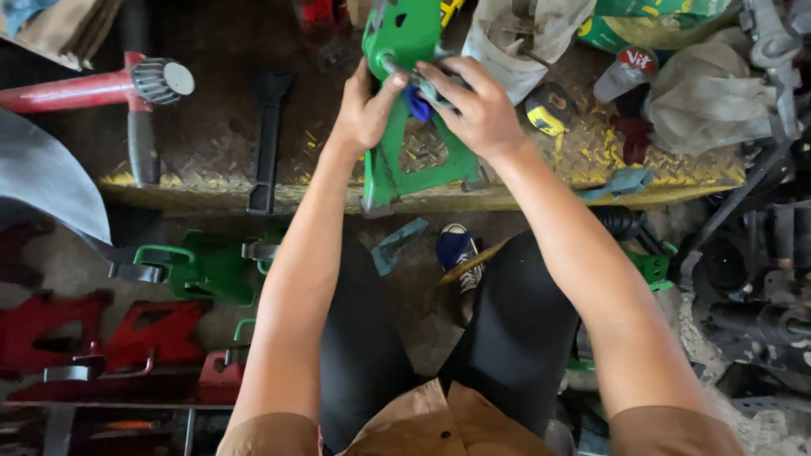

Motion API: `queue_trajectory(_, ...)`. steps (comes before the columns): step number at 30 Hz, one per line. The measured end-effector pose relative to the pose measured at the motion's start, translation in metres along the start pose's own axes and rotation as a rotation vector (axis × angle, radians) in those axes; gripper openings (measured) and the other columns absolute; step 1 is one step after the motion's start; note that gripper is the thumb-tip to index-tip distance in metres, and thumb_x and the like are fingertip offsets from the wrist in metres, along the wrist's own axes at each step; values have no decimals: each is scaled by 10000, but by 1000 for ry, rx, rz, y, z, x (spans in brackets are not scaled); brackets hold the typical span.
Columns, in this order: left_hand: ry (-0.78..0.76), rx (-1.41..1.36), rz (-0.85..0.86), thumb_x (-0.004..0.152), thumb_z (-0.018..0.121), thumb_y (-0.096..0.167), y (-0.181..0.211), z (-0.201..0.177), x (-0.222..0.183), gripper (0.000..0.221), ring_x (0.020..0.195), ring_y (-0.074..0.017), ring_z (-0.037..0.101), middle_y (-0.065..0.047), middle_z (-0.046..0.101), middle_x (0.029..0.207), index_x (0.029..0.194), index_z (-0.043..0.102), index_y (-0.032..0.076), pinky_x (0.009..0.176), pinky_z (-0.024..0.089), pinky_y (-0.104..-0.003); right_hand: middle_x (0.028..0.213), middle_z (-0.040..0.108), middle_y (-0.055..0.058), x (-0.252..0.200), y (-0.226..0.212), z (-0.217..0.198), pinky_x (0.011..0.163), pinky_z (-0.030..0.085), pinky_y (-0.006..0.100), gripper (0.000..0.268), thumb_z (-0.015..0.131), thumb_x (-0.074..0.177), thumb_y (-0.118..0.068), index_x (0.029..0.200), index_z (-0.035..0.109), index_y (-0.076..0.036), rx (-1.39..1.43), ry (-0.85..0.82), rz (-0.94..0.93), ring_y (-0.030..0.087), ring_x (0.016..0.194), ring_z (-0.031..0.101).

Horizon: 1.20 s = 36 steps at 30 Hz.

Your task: Cleaning and assembling automotive jack stands and their components on a workshop table.

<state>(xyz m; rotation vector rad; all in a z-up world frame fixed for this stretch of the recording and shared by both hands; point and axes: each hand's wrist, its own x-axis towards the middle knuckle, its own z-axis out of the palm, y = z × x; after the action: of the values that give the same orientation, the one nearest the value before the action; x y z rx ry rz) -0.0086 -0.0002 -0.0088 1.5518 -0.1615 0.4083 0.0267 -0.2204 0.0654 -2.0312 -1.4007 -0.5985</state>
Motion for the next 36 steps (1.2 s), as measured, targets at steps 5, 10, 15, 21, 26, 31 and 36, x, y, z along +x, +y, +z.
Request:
queue_trajectory(5,15,36,29,1034,695,286,4,1,0,441,1071,-143,630,-118,736,1165,1316,573,-30,997,532,-335,1257,628,129,-15,8,-17,959,563,419,549,820,893,-37,1418,665,-77,-102,-31,-106,333,1099,660)
queue_trajectory(10,65,36,32,1034,691,308,8,6,4,459,1069,-150,642,-131,749,1169,1315,578,-37,996,532,-338,1243,593,187,-8,-17,-15,950,550,442,604,904,866,-214,1358,635,10,-84,68,-131,376,1086,626)
queue_trajectory(15,66,60,16,1042,680,336,7,7,0,461,1054,-135,637,-116,758,1157,1306,583,-30,994,534,-329,1193,659,120,-15,-7,12,953,579,386,437,874,894,-49,1296,703,-27,-47,145,134,305,1092,659)
queue_trajectory(21,69,48,-9,1025,679,339,14,8,1,464,1035,-129,648,-106,756,1140,1301,586,-23,961,546,-323,1225,716,137,-7,-9,-6,980,571,382,389,842,901,17,1274,735,0,-88,100,-18,310,1108,671)
queue_trajectory(26,53,64,46,1038,681,336,8,5,3,468,1079,-143,656,-117,754,1182,1316,585,-29,997,532,-333,1166,758,147,-12,0,-24,948,589,377,301,835,879,20,1171,784,-30,28,126,39,299,1053,728)
queue_trajectory(31,55,67,-25,1018,699,351,1,1,1,466,1050,-144,655,-120,758,1145,1287,608,-18,983,543,-341,1104,780,127,-18,4,-36,920,623,349,208,819,899,41,1088,816,-46,63,91,122,265,1012,762)
queue_trajectory(36,-13,118,-41,998,701,398,11,1,1,490,1068,-160,697,-116,770,1138,1276,616,4,991,537,-351,1135,769,136,-15,17,-46,953,605,338,314,777,804,92,1099,788,-16,84,42,173,262,1064,758)
